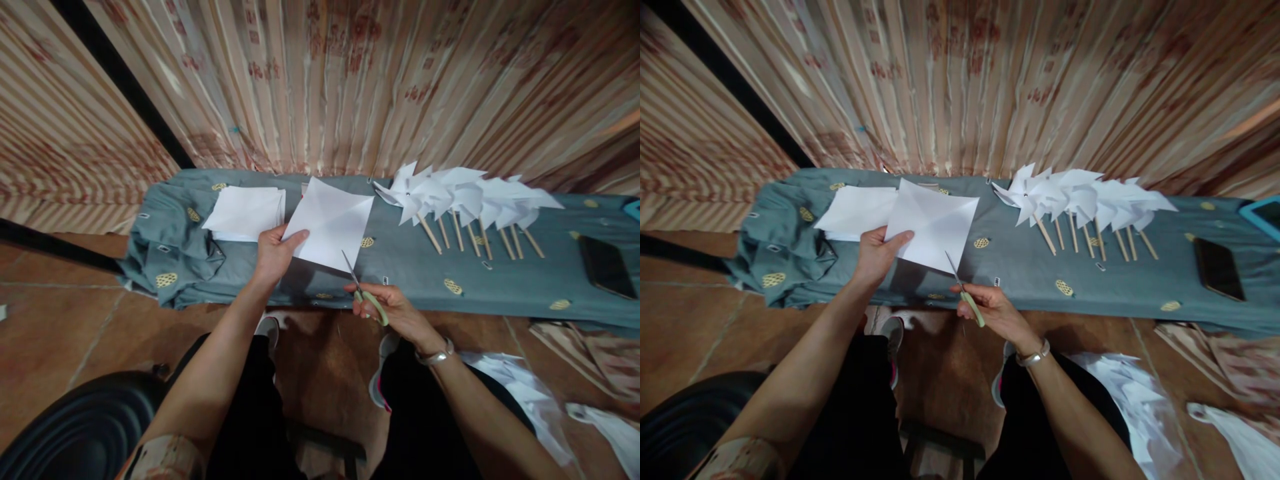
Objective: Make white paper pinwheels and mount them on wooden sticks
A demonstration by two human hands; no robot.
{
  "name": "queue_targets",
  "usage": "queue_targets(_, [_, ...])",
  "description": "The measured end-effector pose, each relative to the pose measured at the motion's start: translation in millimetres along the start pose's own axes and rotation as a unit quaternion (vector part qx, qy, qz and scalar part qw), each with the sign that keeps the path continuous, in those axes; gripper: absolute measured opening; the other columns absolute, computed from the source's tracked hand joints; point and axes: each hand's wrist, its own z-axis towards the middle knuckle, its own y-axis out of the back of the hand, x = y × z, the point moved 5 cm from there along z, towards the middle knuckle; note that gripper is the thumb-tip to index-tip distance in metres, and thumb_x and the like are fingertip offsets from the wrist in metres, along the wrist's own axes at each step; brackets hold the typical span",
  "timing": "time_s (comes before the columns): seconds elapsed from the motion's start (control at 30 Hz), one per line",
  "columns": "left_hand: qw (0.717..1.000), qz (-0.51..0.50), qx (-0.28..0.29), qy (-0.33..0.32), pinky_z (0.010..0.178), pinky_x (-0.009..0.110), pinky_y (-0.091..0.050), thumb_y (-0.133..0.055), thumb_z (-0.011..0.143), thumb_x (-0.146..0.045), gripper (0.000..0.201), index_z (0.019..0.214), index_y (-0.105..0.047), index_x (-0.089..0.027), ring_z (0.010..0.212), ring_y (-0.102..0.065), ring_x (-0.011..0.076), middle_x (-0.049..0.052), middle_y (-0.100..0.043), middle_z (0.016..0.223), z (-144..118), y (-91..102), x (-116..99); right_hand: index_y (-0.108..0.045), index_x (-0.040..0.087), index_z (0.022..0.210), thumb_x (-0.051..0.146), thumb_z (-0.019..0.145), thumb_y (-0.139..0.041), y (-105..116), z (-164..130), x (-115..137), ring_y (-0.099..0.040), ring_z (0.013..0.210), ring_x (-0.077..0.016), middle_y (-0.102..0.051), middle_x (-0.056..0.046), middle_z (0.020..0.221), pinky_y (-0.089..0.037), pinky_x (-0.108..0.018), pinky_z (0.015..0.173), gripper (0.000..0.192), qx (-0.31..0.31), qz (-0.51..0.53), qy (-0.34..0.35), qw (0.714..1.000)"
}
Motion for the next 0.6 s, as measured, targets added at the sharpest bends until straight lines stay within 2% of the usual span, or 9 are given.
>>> queue_targets(0.23, [1.000,0.014,0.002,-0.002,0.048,0.024,-0.043,-0.080,0.056,-0.034,0.029,0.073,-0.075,-0.011,0.053,-0.052,0.0115,0.000,-0.065,0.060,0.5,0.7,-0.8,-0.070,0.013,0.112,0.049,0.071,-0.079,-1.6,1.7,-2.9,-0.051,0.062,-0.0098,-0.060,-0.001,0.072,-0.044,-0.025,0.057,0.055,-0.004,0.031,-0.007,0.999])
queue_targets(0.6, [1.000,-0.005,0.000,0.002,0.049,0.021,-0.041,-0.080,0.055,-0.032,0.027,0.070,-0.074,-0.011,0.051,-0.049,0.0088,-0.001,-0.062,0.057,-1.4,-0.5,-3.0,-0.072,0.013,0.110,0.048,0.068,-0.082,-2.1,2.1,-6.0,-0.050,0.060,-0.0085,-0.059,0.000,0.069,-0.042,-0.023,0.055,0.056,-0.021,0.046,-0.025,0.998])
